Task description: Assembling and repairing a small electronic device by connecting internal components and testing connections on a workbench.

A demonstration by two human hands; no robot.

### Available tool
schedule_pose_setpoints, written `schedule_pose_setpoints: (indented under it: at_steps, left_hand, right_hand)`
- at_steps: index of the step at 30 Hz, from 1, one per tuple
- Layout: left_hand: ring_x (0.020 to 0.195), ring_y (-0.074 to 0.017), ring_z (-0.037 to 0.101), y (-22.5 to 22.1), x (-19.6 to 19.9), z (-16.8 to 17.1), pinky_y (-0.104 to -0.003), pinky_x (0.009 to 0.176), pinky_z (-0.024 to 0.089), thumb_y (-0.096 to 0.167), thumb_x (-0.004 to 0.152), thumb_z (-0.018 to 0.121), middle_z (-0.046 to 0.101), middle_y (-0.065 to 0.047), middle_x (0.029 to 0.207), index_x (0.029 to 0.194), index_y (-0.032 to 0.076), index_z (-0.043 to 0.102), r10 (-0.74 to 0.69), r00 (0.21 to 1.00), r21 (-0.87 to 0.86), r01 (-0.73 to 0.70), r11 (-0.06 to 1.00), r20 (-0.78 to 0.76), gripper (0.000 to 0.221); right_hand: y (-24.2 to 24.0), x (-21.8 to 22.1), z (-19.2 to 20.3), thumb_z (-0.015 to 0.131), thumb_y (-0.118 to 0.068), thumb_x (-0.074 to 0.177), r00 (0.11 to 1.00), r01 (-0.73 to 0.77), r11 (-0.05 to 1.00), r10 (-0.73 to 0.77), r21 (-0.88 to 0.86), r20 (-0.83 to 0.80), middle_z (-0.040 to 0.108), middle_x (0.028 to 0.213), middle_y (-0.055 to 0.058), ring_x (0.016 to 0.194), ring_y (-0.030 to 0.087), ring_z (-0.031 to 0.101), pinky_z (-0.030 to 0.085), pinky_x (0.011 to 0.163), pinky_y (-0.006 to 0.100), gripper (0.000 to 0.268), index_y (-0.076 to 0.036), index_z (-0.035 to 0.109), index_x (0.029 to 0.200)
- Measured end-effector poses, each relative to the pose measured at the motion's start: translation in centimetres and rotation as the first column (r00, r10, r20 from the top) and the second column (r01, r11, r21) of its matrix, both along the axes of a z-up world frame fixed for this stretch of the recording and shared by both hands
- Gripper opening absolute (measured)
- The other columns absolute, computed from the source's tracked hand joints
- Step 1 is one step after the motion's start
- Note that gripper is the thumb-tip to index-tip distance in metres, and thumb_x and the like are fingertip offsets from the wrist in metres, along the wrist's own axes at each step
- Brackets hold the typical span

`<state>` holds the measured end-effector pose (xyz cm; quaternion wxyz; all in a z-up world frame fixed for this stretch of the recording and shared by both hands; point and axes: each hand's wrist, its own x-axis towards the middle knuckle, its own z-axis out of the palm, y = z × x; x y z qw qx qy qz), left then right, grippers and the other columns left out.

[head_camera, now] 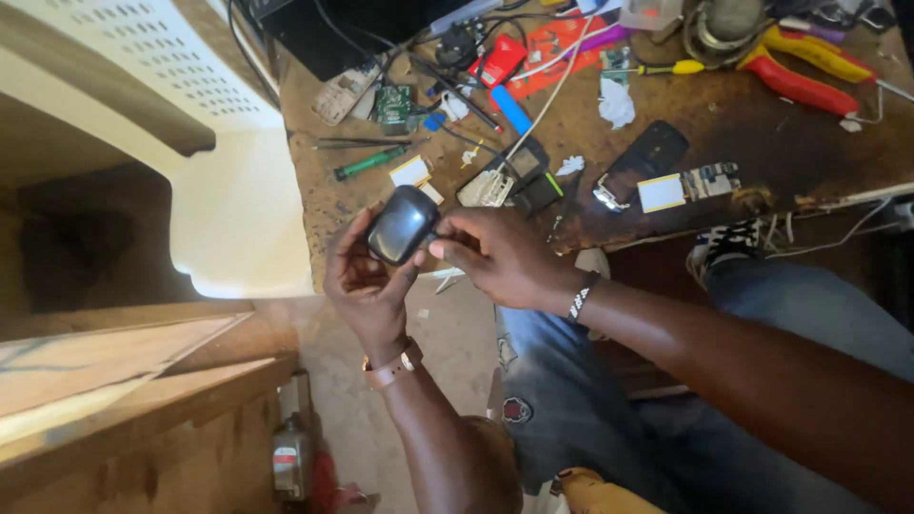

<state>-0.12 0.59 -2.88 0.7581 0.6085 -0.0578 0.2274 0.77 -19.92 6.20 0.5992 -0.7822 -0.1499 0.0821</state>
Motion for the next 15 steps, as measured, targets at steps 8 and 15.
schedule_pose_setpoints:
  at_steps: [8,15]
  left_hand:
    - [0.133,-0.0287,0.066,3.0,0.5,1.7,-0.039,0.111,0.058,-0.012,0.073,0.096,0.068,-0.019,0.137,0.139,-0.001,0.061,0.289,0.956,0.014,-0.29,0.957,0.056,0.076]
    - [0.139,-0.032,0.062,1.3,1.0,1.9,-0.043,0.116,0.054,-0.01,0.077,0.094,0.063,-0.021,0.142,0.141,-0.004,0.06,0.201,0.969,0.023,-0.207,0.978,0.144,0.072]
  right_hand:
    - [2.3,1.1,0.4,0.068,-0.026,0.098,0.994,0.068,0.995,-0.074,-0.071,-0.08,0.068,0.065,0.006,0.065,0.02,0.067,0.051,0.06,0.036,0.017,-0.011,0.076,0.092]
    - [1.1,2.9,-2.4,0.082,-0.007,0.086,0.881,0.183,0.965,-0.077,-0.185,0.467,0.067,0.114,0.025,0.106,0.049,0.069,0.06,0.086,0.054,0.057,0.003,0.063,0.139]
